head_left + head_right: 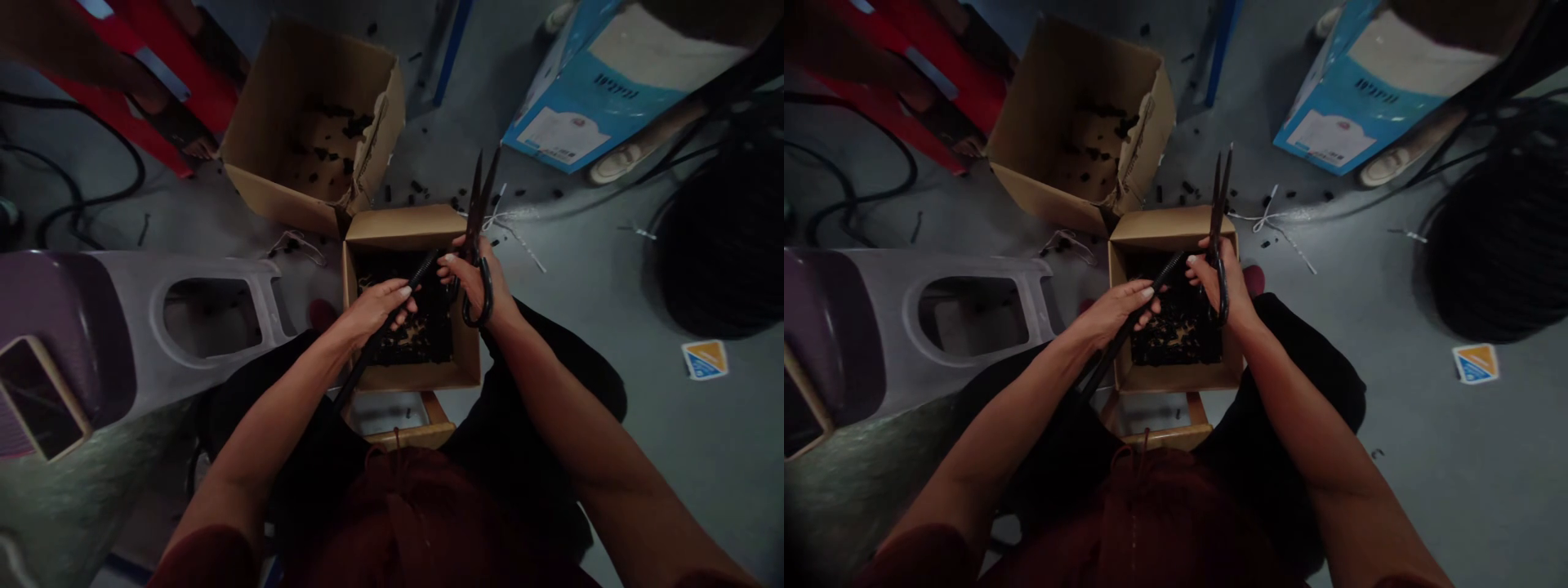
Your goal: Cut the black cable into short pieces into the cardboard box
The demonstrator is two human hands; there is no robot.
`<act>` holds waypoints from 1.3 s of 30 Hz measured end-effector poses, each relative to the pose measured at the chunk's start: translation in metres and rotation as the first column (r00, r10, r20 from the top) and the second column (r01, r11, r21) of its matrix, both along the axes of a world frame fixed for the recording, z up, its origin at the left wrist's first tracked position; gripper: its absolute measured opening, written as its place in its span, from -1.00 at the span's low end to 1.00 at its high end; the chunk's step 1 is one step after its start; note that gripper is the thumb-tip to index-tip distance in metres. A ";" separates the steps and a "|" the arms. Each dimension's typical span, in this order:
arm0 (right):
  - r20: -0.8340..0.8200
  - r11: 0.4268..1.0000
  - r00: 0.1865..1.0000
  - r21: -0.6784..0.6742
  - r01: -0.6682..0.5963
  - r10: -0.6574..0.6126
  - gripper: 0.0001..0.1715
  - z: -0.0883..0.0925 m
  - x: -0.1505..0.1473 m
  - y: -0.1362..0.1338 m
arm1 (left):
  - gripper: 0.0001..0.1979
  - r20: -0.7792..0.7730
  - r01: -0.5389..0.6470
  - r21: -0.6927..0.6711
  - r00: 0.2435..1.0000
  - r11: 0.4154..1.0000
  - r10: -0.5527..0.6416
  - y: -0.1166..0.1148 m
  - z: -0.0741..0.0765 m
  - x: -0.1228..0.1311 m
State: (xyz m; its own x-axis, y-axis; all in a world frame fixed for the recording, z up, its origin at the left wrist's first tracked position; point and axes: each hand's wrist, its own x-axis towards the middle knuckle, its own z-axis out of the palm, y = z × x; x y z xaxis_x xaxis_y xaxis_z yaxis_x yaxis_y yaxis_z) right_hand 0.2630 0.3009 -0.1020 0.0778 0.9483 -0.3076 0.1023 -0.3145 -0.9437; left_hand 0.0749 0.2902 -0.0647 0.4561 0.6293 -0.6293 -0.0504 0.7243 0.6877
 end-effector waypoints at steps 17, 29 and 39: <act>0.128 0.889 0.894 -0.237 -0.392 0.428 -0.60 -0.014 -0.029 -0.040 | -0.75 -0.289 0.054 0.314 0.956 0.948 0.041 0.029 0.004 -0.038; 0.091 0.842 0.857 -0.263 -0.471 0.508 -0.60 0.000 -0.024 -0.037 | -0.74 -0.289 0.086 0.206 0.957 0.975 -0.024 0.032 0.014 -0.036; -0.311 0.844 0.863 -0.245 -0.477 0.398 -0.57 0.003 -0.026 -0.038 | -0.74 -0.199 0.058 0.154 0.980 0.986 -0.027 0.032 0.015 -0.037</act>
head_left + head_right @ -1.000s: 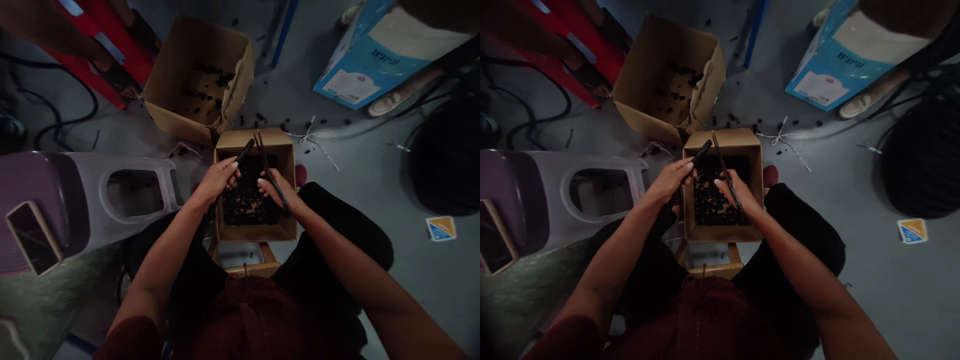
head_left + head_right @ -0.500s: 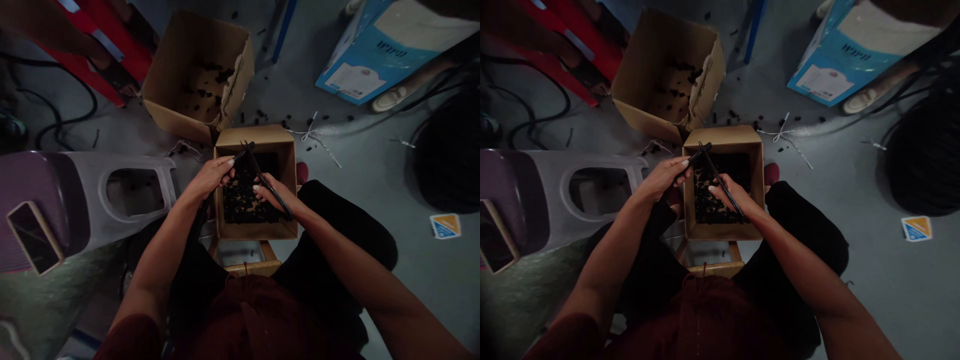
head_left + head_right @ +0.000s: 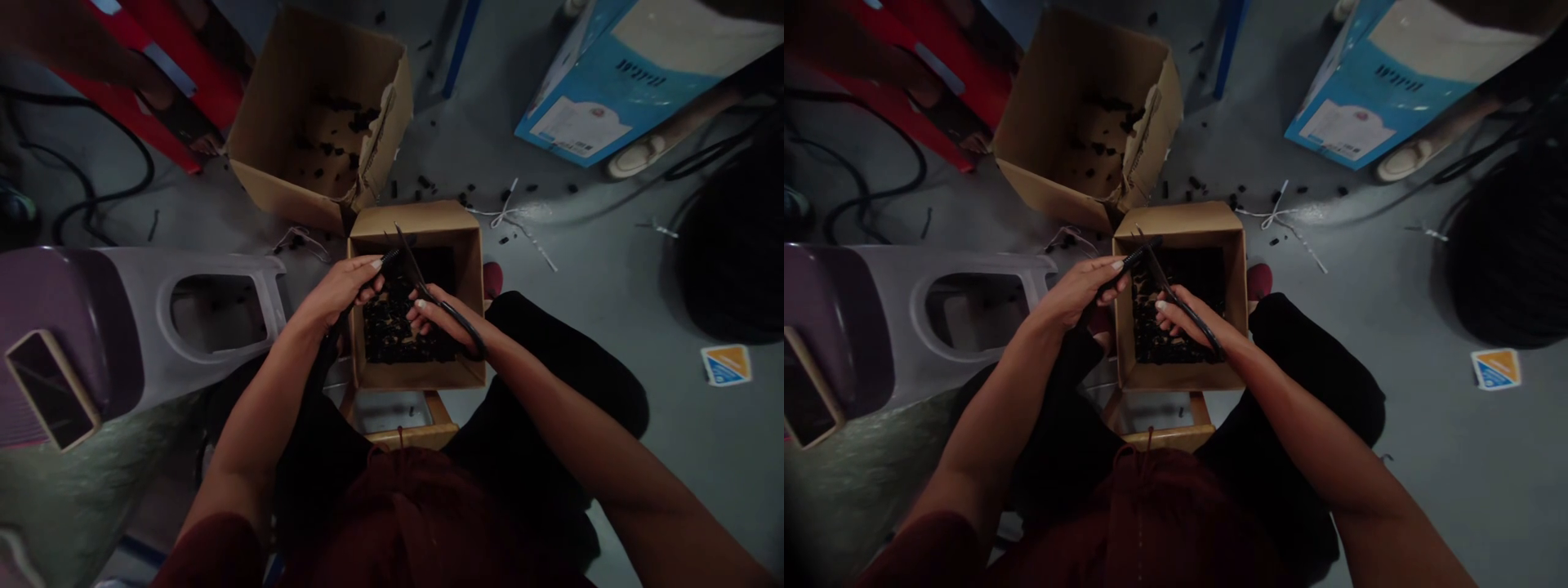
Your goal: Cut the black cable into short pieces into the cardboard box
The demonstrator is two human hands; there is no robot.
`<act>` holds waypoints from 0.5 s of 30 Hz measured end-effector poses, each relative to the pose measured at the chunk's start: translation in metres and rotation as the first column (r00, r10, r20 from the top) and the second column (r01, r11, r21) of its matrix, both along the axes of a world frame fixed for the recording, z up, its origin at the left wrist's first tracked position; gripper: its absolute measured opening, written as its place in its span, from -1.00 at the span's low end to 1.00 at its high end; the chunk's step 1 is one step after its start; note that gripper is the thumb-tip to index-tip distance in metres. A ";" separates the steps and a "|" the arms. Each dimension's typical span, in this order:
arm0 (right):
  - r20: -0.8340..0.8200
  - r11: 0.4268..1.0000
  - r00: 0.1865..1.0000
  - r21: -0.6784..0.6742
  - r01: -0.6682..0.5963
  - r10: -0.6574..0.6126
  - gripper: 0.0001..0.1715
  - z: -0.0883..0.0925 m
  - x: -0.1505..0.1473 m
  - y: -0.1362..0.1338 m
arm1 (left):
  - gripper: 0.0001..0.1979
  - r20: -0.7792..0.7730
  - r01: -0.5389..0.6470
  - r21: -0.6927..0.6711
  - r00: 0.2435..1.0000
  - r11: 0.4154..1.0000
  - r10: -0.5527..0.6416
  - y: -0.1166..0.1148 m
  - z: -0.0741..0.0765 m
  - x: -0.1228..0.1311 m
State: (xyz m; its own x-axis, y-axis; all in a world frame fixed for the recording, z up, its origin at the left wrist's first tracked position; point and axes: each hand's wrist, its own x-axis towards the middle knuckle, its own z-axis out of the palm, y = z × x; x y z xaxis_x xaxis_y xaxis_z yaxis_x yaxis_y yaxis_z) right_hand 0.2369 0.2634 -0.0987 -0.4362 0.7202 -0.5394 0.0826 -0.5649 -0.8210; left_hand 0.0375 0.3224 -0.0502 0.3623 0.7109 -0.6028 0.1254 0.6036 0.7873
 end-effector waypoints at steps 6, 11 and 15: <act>-0.100 1.000 0.995 -0.015 -0.016 0.015 -0.54 -0.001 0.004 -0.001 | -0.74 0.060 0.001 -0.029 0.998 1.000 0.001 0.000 0.003 -0.001; 0.029 0.994 0.997 0.084 -0.068 0.066 -0.59 0.001 0.004 0.001 | -0.77 0.027 0.003 -0.021 1.000 1.000 -0.002 -0.001 0.001 0.000; 0.165 0.984 0.983 0.147 -0.100 0.075 -0.58 -0.001 0.004 0.000 | -0.79 -0.030 0.066 0.018 0.997 0.998 -0.065 -0.001 0.002 0.000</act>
State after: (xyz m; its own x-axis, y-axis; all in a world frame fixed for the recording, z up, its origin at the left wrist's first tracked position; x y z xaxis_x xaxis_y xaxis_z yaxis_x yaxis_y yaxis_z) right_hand 0.2406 0.2636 -0.0998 -0.4192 0.7631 -0.4919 0.2616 -0.4172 -0.8703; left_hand 0.0379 0.3214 -0.0480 0.3906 0.6974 -0.6009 0.1877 0.5787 0.7936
